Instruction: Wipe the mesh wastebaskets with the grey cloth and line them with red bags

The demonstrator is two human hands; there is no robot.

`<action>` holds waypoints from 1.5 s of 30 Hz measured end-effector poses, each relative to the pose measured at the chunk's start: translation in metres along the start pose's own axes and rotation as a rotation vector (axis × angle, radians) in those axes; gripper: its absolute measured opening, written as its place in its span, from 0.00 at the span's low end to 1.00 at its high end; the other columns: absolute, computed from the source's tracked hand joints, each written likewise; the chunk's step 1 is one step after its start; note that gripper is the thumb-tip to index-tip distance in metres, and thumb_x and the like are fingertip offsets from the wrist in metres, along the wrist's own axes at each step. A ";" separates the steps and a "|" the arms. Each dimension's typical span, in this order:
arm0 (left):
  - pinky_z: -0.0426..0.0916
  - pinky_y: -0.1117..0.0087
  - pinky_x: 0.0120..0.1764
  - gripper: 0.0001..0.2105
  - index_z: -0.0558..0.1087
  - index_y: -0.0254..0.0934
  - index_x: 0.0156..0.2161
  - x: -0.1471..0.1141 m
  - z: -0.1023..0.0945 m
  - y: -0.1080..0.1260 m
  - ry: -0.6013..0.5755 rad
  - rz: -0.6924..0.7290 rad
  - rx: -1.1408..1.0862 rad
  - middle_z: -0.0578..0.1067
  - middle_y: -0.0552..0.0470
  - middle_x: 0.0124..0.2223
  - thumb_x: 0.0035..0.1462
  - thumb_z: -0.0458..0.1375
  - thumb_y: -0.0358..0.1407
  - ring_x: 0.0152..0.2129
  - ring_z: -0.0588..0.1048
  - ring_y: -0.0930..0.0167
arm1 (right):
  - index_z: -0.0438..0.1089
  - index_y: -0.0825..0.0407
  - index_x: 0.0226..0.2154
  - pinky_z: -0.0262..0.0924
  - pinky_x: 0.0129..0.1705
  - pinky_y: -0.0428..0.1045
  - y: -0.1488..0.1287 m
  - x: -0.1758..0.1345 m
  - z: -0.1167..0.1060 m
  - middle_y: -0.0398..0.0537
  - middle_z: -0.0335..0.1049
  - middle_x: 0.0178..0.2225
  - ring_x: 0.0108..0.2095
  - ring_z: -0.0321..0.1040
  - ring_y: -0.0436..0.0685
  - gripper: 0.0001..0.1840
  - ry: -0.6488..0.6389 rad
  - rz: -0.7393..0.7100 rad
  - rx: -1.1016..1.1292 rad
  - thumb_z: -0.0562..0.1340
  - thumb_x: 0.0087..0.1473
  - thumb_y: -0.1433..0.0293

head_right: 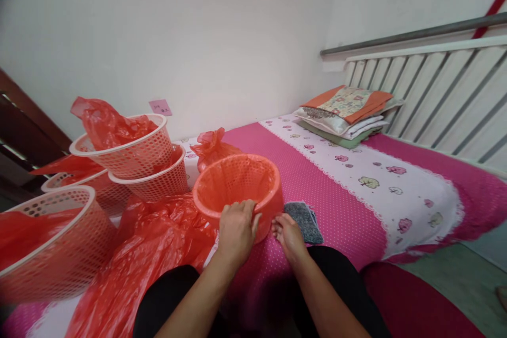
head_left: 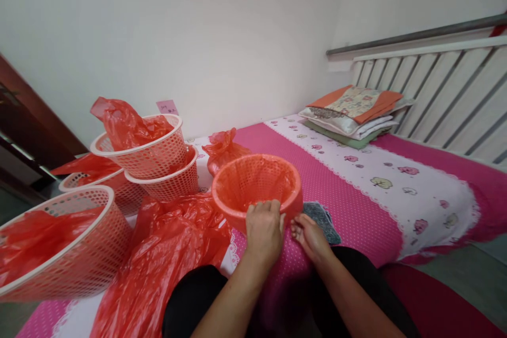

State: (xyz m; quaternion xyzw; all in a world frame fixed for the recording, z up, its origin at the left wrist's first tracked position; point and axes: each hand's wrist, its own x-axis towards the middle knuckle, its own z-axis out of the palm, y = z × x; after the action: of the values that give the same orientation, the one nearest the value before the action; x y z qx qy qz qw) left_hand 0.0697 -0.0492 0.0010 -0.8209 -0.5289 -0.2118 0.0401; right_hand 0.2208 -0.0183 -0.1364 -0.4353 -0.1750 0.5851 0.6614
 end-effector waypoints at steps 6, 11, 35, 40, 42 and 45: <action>0.71 0.50 0.51 0.32 0.66 0.35 0.65 -0.006 0.009 0.003 0.125 0.150 -0.185 0.80 0.39 0.52 0.60 0.69 0.39 0.49 0.77 0.53 | 0.72 0.49 0.40 0.67 0.30 0.47 -0.054 -0.001 -0.023 0.41 0.74 0.31 0.29 0.72 0.52 0.18 0.347 -0.424 -0.071 0.70 0.44 0.65; 0.70 0.55 0.58 0.18 0.71 0.40 0.61 -0.008 -0.002 -0.009 0.401 0.243 -0.530 0.79 0.41 0.55 0.67 0.61 0.37 0.55 0.76 0.59 | 0.76 0.49 0.51 0.64 0.62 0.66 -0.085 -0.044 0.012 0.54 0.78 0.52 0.56 0.72 0.64 0.15 0.036 -1.237 -0.854 0.59 0.65 0.66; 0.66 0.70 0.28 0.15 0.65 0.40 0.32 -0.021 0.019 -0.044 0.204 -1.346 -2.018 0.75 0.52 0.29 0.71 0.50 0.42 0.22 0.73 0.70 | 0.68 0.47 0.63 0.57 0.68 0.72 -0.064 -0.027 0.026 0.54 0.74 0.57 0.62 0.68 0.66 0.21 -0.278 -1.414 -1.254 0.53 0.71 0.70; 0.70 0.68 0.31 0.07 0.70 0.37 0.33 -0.038 0.024 -0.009 0.107 -1.245 -2.158 0.79 0.46 0.35 0.65 0.54 0.33 0.28 0.78 0.67 | 0.68 0.46 0.63 0.56 0.68 0.72 -0.065 -0.030 0.031 0.54 0.75 0.57 0.62 0.68 0.66 0.22 -0.286 -1.400 -1.262 0.53 0.71 0.69; 0.72 0.67 0.34 0.07 0.70 0.36 0.32 -0.043 0.032 -0.002 0.058 -1.247 -2.176 0.79 0.46 0.34 0.62 0.55 0.29 0.29 0.78 0.68 | 0.68 0.46 0.63 0.55 0.68 0.72 -0.065 -0.030 0.033 0.54 0.75 0.56 0.62 0.68 0.65 0.22 -0.285 -1.402 -1.256 0.53 0.71 0.70; 0.72 0.69 0.35 0.08 0.70 0.36 0.30 -0.046 0.045 0.002 0.055 -1.305 -2.131 0.76 0.48 0.29 0.61 0.55 0.26 0.29 0.79 0.68 | 0.67 0.47 0.63 0.55 0.68 0.73 -0.064 -0.028 0.034 0.54 0.74 0.56 0.62 0.67 0.65 0.21 -0.278 -1.406 -1.247 0.52 0.71 0.70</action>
State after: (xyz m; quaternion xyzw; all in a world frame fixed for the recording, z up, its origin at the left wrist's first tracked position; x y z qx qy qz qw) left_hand 0.0690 -0.0764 -0.0580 -0.0248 -0.4014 -0.5316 -0.7454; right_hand 0.2281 -0.0273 -0.0592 -0.4313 -0.7551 -0.0994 0.4836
